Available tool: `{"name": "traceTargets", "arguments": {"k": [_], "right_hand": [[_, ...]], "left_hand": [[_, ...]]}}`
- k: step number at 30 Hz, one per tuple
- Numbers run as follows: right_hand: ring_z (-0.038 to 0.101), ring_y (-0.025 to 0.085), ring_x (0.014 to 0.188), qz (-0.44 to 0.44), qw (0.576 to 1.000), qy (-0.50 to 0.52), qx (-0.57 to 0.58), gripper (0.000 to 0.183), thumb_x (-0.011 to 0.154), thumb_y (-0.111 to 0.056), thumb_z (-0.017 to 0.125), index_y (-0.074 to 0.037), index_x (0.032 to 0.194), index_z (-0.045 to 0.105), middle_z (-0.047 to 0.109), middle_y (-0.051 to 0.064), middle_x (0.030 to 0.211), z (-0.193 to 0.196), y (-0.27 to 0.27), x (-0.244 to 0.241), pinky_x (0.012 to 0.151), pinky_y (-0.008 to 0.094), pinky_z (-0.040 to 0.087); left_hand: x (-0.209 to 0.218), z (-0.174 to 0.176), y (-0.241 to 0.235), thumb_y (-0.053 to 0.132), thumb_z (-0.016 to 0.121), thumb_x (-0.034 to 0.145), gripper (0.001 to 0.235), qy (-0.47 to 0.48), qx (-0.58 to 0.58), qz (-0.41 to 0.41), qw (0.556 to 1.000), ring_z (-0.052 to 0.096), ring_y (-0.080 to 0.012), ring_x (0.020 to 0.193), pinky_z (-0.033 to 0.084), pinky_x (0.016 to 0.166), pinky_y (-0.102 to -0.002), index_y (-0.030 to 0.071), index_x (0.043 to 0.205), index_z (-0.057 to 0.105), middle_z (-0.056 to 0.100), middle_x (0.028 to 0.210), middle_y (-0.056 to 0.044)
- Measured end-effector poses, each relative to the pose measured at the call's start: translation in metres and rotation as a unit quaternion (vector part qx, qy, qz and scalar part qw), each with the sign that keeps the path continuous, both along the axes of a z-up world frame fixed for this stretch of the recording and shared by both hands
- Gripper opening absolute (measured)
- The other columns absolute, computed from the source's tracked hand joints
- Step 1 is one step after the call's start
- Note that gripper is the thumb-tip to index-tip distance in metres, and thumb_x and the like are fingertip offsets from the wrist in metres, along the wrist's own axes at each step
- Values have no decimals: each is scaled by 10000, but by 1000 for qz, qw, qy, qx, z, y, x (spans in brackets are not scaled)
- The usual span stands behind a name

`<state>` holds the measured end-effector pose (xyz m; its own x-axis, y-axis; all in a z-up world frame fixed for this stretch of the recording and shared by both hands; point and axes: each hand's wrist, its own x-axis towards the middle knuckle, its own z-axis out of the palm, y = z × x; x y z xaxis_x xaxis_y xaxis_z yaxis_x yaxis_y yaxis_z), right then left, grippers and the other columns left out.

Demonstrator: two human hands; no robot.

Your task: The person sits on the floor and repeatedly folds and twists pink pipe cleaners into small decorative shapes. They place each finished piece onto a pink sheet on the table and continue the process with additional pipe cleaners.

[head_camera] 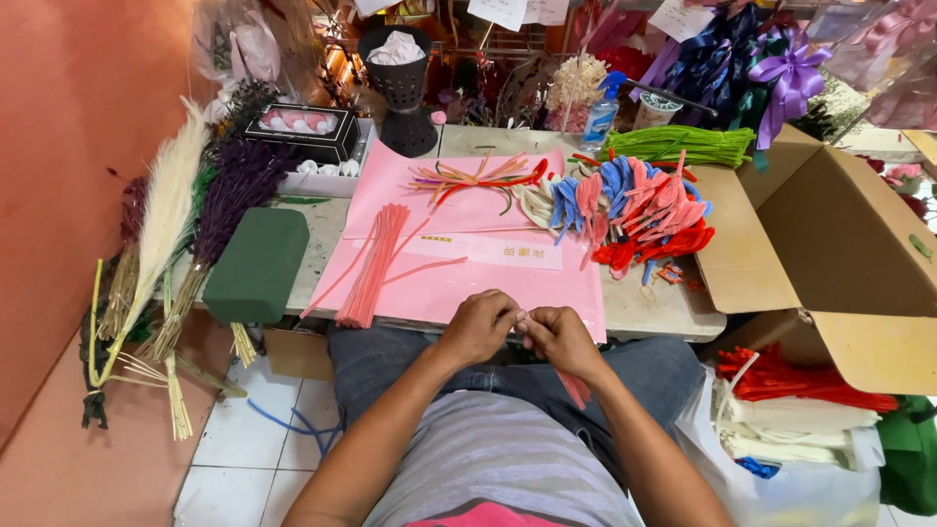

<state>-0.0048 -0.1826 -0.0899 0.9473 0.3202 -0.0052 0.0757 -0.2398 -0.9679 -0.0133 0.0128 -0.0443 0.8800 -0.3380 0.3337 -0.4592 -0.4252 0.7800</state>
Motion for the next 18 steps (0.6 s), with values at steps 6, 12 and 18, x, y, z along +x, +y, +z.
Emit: {"name": "traceTargets", "arguments": {"k": [6, 12, 18], "right_hand": [[549, 122, 432, 39, 992, 71, 101, 188, 992, -94, 646, -1, 834, 687, 630, 85, 582, 15, -3, -8, 442, 225, 426], [544, 145, 558, 37, 996, -48, -66, 167, 974, -147, 673, 4, 916, 710, 623, 64, 597, -16, -8, 10, 534, 270, 428], [678, 480, 734, 41, 944, -199, -260, 134, 958, -185, 639, -69, 892, 649, 665, 237, 695, 22, -9, -7, 610, 493, 529]], "left_hand": [[5, -37, -4, 108, 558, 1040, 181, 184, -210, -55, 959, 595, -102, 618, 513, 577, -243, 16, 940, 678, 600, 690, -27], [10, -27, -6, 148, 554, 1035, 241, 149, -101, -7, 984, 603, -164, 620, 500, 566, -317, 26, 879, 692, 607, 653, -77], [17, -27, -10, 193, 555, 997, 237, 137, -6, 14, 990, 661, -347, 724, 528, 682, -457, 14, 901, 677, 645, 706, -202]]}}
